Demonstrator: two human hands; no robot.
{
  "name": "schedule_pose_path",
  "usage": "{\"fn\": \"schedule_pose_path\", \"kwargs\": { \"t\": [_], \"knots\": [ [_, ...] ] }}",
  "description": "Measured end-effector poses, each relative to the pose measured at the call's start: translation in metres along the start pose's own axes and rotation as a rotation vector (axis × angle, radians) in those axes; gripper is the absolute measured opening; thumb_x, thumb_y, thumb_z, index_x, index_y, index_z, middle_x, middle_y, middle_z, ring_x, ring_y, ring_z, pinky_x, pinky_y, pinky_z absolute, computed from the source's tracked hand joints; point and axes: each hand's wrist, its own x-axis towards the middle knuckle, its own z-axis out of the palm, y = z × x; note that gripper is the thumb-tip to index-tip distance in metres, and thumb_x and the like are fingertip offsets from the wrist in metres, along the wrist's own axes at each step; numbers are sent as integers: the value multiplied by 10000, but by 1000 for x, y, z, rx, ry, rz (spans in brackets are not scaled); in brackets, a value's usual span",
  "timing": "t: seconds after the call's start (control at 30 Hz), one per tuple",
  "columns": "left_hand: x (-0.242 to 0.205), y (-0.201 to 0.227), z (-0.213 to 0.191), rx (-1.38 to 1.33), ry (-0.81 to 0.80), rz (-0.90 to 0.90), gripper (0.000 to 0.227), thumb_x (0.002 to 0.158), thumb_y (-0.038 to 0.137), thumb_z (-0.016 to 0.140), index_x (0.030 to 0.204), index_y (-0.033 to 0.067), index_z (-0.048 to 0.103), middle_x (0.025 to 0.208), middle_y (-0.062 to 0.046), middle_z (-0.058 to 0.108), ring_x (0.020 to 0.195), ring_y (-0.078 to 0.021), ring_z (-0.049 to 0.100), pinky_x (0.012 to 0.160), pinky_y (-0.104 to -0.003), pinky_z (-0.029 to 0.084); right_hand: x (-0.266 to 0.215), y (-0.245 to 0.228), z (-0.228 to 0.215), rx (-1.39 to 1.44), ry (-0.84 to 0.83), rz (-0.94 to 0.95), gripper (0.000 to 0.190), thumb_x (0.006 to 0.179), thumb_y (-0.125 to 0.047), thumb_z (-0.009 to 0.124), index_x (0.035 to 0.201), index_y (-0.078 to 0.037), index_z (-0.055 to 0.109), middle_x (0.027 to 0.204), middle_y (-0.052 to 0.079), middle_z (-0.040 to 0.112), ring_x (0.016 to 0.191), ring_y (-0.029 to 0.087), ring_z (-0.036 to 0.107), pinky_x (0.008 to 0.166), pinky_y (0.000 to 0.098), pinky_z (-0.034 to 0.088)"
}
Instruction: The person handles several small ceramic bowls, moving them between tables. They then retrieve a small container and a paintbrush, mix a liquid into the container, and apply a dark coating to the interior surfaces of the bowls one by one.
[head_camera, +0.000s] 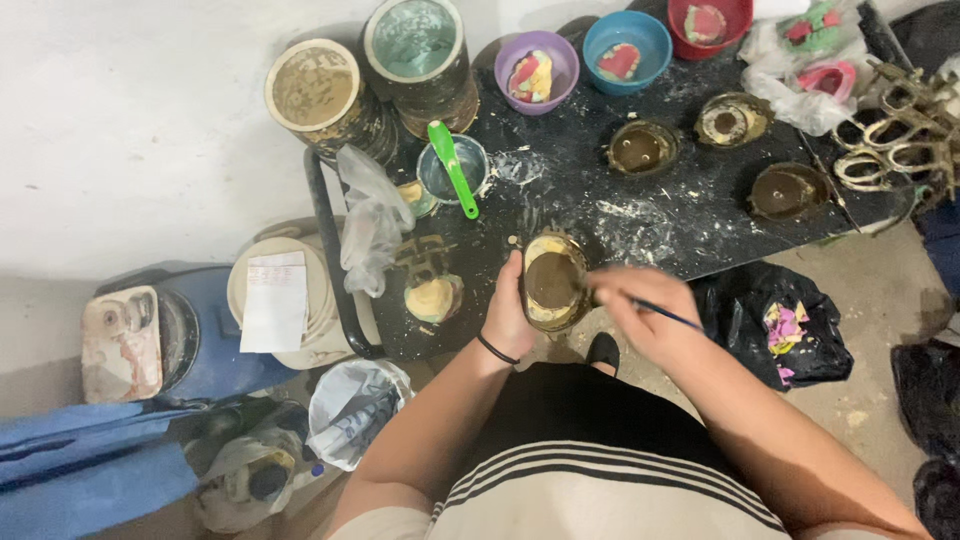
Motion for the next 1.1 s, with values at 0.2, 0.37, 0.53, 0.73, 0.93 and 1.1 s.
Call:
{"fn": "schedule_pose_path", "kwargs": {
  "t": [0.2, 0.37, 0.53, 0.73, 0.93, 1.1],
  "knots": [
    [4, 1, 8, -5, 95, -7, 590, 1070, 485, 551, 1417, 14, 631, 1373, -249, 659, 1233, -367, 658, 1008, -512, 576, -5, -24, -8, 3, -56, -26, 249, 991, -256, 647, 885, -83, 791, 783, 163, 789, 755, 385, 777, 693, 498, 611],
    [13, -19, 16, 2, 42, -21, 605, 1084, 489, 478, 1471, 34, 575, 1421, -233, 626, 1263, -390, 633, 1012, -504, 577, -5, -5, -28, -128, 74, 256, 278, 972, -316, 672, 1164, -113, 675, 1069, 168, 729, 978, 406, 714, 863, 519, 554],
    [34, -49, 10, 37, -122, -20, 502, 1013, 359, 541, 1462, 144, 476, 1462, -151, 577, 1248, -371, 619, 949, -481, 622, 0, 4, -26, -249, -120, 458, 785, 704, -519, 911, 1184, -80, 472, 1334, 349, 625, 1187, 576, 608, 1021, 658, 476],
    [16, -42, 55, 145, -211, 18, 671, 888, 296, 533, 1526, 204, 349, 1483, -110, 521, 1246, -326, 575, 771, -404, 627, 8, 65, -47, -336, -212, 400, 957, 527, -506, 986, 1218, -73, 485, 1194, 260, 624, 1186, 504, 603, 1029, 595, 505],
    [-4, -22, 63, 607, -253, 200, 836, 869, -103, 438, 1645, 77, 185, 1716, -221, 98, 1587, -434, -25, 1237, -607, 99, 20, 160, -77, -745, -375, 220, 890, 488, -319, 925, 1238, -145, 478, 1295, 132, 609, 1296, 406, 523, 1025, 546, 497],
    [-12, -24, 40, 753, -216, 187, 650, 896, -118, 473, 1503, 116, 497, 1618, -95, 460, 1556, -240, 306, 1215, -412, 321, 30, 177, -94, -659, -432, 154, 839, 544, -196, 928, 1244, -143, 468, 1307, 171, 625, 1320, 456, 494, 974, 603, 500]
  ]
}}
